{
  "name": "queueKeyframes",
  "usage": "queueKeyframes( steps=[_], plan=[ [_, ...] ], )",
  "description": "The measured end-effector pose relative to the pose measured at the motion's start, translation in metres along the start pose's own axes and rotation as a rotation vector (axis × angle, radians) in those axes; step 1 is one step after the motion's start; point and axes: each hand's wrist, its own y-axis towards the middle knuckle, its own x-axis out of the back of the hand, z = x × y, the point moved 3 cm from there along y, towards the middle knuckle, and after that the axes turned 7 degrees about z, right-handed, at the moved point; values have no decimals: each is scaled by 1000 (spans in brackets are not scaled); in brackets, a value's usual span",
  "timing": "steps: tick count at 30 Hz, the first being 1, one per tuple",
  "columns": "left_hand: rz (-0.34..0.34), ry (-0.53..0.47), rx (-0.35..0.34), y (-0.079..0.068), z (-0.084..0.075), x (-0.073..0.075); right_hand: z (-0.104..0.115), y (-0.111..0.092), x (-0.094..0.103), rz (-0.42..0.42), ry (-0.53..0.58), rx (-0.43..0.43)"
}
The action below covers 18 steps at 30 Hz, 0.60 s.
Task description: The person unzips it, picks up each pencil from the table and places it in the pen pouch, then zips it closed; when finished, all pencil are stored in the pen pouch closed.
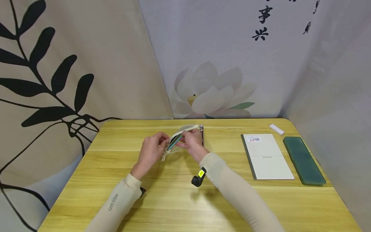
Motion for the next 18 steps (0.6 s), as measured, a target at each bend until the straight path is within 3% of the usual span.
queueKeyframes(
  steps=[18],
  plan=[
    [-2,13,-23,2,-4,3,-5,4,-10,-5,-219,36]
  ],
)
